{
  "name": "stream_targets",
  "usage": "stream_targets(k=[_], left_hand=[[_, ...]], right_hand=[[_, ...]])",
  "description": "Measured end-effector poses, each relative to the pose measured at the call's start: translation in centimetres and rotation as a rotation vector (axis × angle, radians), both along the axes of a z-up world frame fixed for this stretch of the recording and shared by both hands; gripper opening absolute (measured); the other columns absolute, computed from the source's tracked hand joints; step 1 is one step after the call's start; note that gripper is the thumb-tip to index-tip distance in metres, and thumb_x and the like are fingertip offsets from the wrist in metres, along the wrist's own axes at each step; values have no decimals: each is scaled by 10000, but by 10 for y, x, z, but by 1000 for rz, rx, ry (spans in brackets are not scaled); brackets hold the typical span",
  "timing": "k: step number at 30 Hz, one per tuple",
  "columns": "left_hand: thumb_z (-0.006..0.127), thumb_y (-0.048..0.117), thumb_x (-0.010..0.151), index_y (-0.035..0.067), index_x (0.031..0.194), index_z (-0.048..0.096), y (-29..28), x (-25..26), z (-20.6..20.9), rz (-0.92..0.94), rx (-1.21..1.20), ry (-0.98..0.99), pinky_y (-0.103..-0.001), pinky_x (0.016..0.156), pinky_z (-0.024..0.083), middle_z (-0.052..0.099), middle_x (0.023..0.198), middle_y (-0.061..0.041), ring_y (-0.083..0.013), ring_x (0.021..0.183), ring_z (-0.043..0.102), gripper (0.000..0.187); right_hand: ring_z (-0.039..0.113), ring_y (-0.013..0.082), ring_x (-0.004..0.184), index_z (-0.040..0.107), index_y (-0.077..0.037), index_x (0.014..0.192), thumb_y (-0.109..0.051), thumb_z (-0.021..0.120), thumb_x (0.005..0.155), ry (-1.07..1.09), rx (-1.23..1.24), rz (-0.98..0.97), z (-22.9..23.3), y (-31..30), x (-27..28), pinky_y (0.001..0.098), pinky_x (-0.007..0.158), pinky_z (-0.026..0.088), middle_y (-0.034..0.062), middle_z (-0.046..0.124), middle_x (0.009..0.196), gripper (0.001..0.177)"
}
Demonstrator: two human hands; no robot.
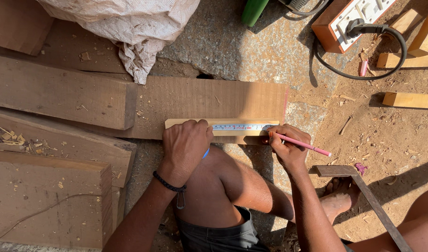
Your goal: The person uses a tape measure and an L-square to measure wood blocks and marks them with a pencil while sitting on the ground.
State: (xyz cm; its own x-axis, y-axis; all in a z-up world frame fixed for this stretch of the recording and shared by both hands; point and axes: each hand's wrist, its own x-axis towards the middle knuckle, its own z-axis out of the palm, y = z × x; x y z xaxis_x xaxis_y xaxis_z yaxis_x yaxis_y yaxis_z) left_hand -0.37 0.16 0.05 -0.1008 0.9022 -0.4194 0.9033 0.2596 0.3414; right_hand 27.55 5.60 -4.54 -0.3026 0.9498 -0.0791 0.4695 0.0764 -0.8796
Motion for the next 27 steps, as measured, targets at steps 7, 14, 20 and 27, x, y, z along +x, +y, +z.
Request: stream_targets(k=[7, 14, 20, 27], left_hand=[[654, 297, 954, 32, 837, 750, 3, 0, 2, 2, -2, -13, -420, 484, 552, 722, 686, -148, -267, 542, 707, 305], [659, 288, 954, 29, 823, 746, 1, 0, 1, 0, 13, -9, -418, 481, 549, 714, 671, -146, -269, 530, 700, 303], [649, 293, 978, 29, 840, 745, 1, 1, 1, 2, -28, -18, -424, 500, 552, 718, 684, -149, -271, 543, 705, 312], [657, 296, 961, 28, 850, 748, 1, 0, 1, 2, -4, -20, -427, 493, 554, 721, 696, -153, -276, 545, 709, 304]], right_hand=[[635, 116, 601, 763, 32, 904, -36, 695, 881, -16, -5, -2, -3, 1, 1, 255, 539, 497, 83, 710, 720, 100], [658, 112, 613, 765, 28, 912, -51, 702, 913, 13, -64, -36, 0, -1, -1, 250, 550, 526, 77, 718, 732, 101], [653, 115, 629, 759, 32, 915, -51, 705, 918, 41, -64, -13, -1, 0, 2, 248, 577, 525, 76, 718, 745, 98], [647, 119, 625, 766, 30, 917, -92, 714, 914, 9, -58, -28, -5, -1, 3, 261, 573, 511, 85, 719, 737, 133]])
